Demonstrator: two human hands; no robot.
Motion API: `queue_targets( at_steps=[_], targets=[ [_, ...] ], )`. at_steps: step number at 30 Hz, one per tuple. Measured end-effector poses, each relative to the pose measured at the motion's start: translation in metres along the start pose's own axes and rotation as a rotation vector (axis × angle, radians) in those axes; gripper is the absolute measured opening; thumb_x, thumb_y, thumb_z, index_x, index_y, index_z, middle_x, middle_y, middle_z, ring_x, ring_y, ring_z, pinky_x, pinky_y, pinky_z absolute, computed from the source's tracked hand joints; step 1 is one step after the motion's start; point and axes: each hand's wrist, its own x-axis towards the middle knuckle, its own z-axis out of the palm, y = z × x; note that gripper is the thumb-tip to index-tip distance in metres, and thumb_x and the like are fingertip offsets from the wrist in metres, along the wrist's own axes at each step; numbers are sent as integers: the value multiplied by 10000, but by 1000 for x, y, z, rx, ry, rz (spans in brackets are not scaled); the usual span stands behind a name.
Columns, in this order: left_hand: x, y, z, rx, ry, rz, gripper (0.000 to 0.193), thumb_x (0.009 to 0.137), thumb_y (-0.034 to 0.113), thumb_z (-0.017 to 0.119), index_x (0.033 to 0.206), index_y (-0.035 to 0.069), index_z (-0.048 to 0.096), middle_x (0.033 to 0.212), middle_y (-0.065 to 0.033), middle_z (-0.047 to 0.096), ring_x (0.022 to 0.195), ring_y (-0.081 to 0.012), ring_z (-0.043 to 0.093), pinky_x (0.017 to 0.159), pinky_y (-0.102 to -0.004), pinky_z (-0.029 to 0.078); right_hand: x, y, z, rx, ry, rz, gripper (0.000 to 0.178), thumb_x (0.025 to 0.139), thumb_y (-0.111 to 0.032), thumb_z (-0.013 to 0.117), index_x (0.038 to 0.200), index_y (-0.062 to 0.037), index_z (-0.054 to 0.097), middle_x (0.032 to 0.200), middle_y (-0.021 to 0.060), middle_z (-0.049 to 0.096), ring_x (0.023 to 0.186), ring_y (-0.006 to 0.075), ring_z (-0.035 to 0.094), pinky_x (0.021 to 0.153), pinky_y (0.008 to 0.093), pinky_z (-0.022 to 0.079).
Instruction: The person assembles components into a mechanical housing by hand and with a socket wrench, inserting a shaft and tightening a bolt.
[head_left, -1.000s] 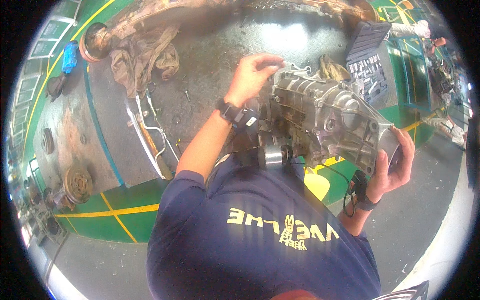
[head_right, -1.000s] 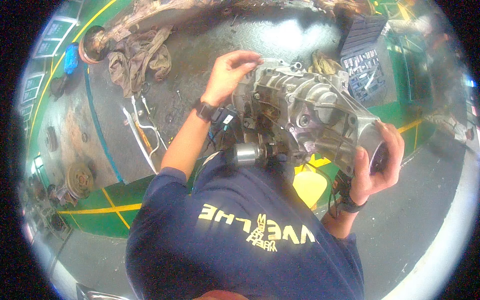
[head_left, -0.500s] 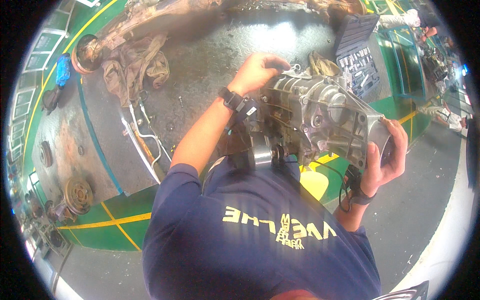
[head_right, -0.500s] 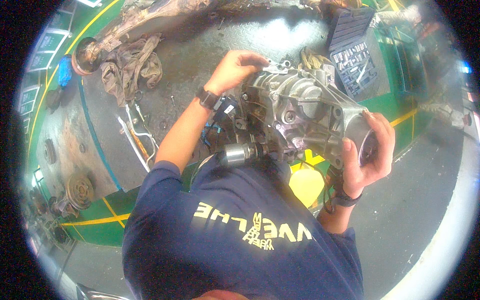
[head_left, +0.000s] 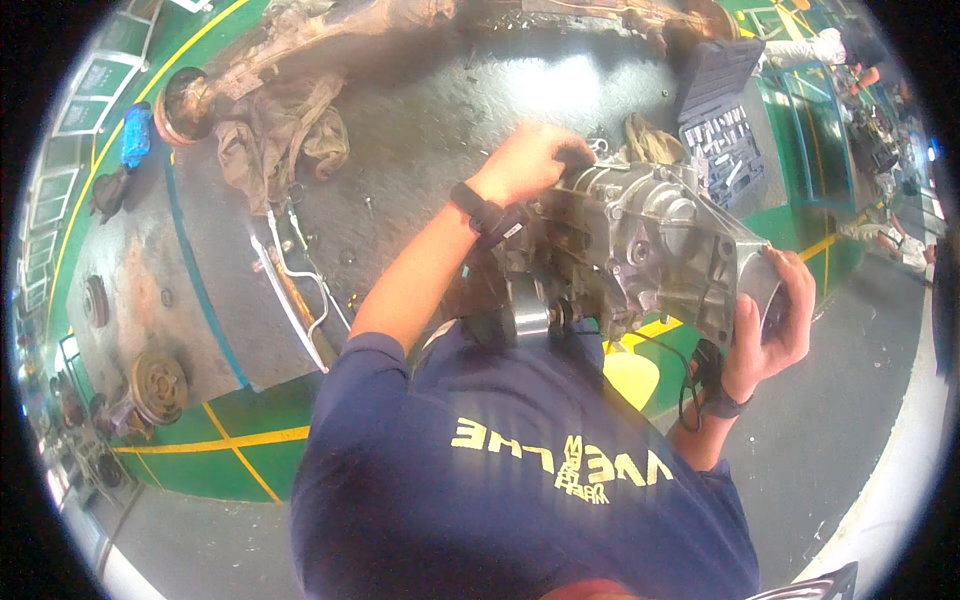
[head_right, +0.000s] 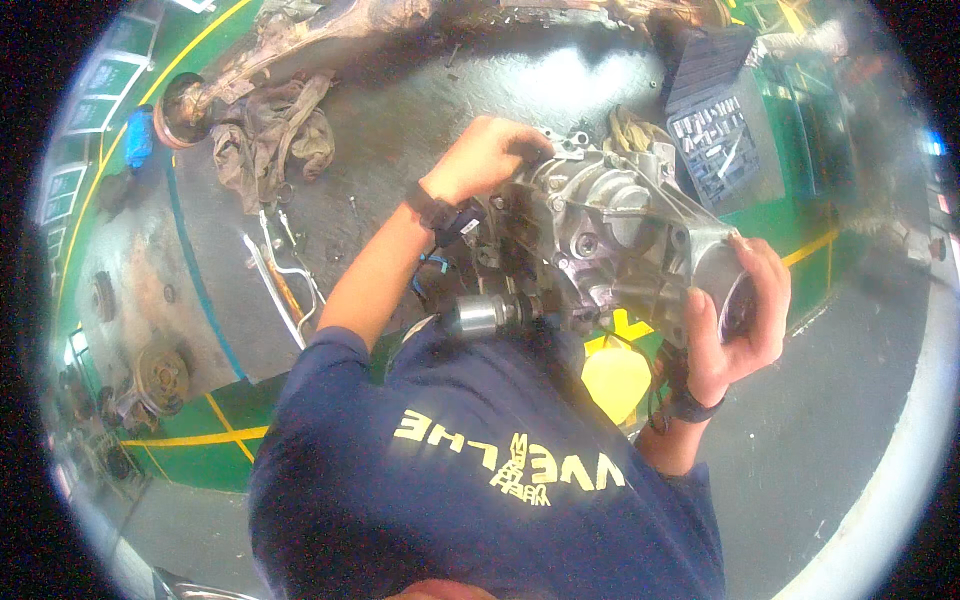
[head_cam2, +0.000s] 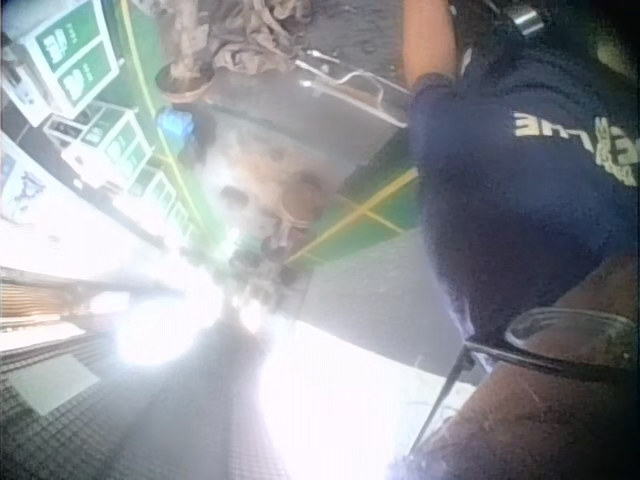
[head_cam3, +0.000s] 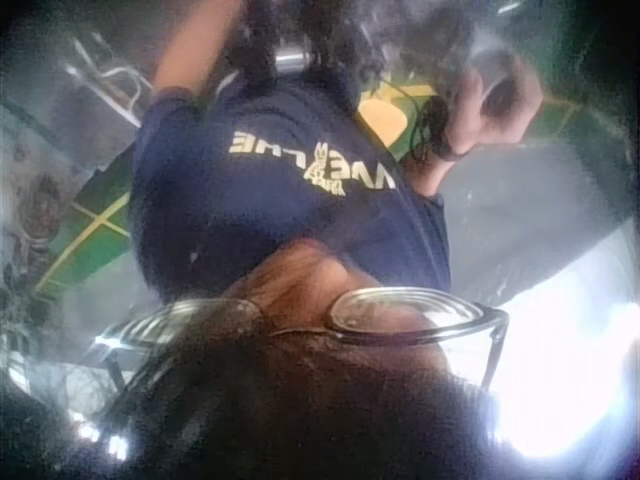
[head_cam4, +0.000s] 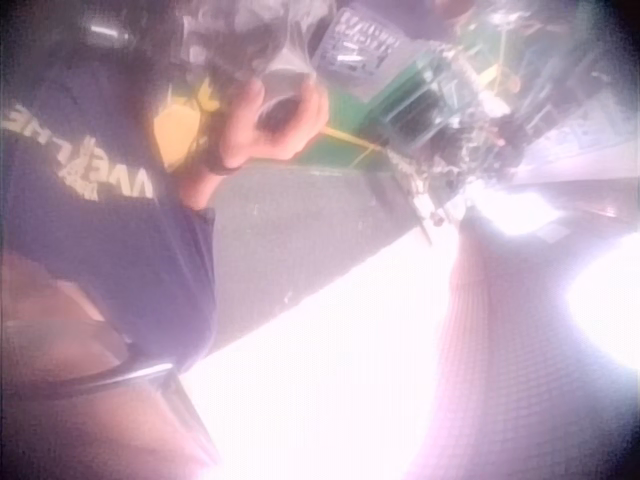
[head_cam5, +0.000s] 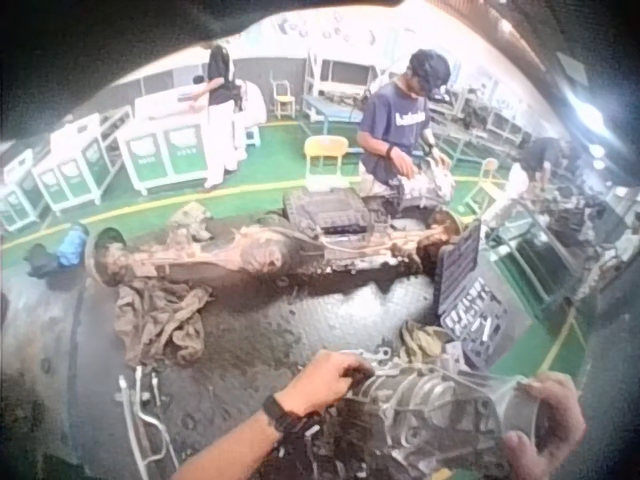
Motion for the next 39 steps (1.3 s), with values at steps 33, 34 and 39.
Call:
queue_targets(
  at_steps=[33,34,39],
  targets=[
    [-90,-10,-3,21,66,-139,255,874,210,811,1057,32,793,1019,-108,780,940,-228,728,854,-349,555,-1,2,1,-2,2,7,524,818,-186,800,1252,74,662,1248,212,664,1185,324,616,1066,438,456],
    [-91,-9,-1,-15,95,-207,259,872,219,814,1048,30,793,1002,-109,782,905,-213,723,830,-346,554,-1,1,2,-8,3,7,523,820,-188,797,1253,74,662,1250,212,663,1184,324,615,1066,438,455],
    [-95,2,12,-130,161,-438,260,875,232,821,1025,21,795,943,-93,782,827,-151,692,783,-325,546,-1,-1,4,4,14,12,517,826,-191,783,1251,76,663,1251,215,659,1175,327,615,1060,435,455]
  ],
)
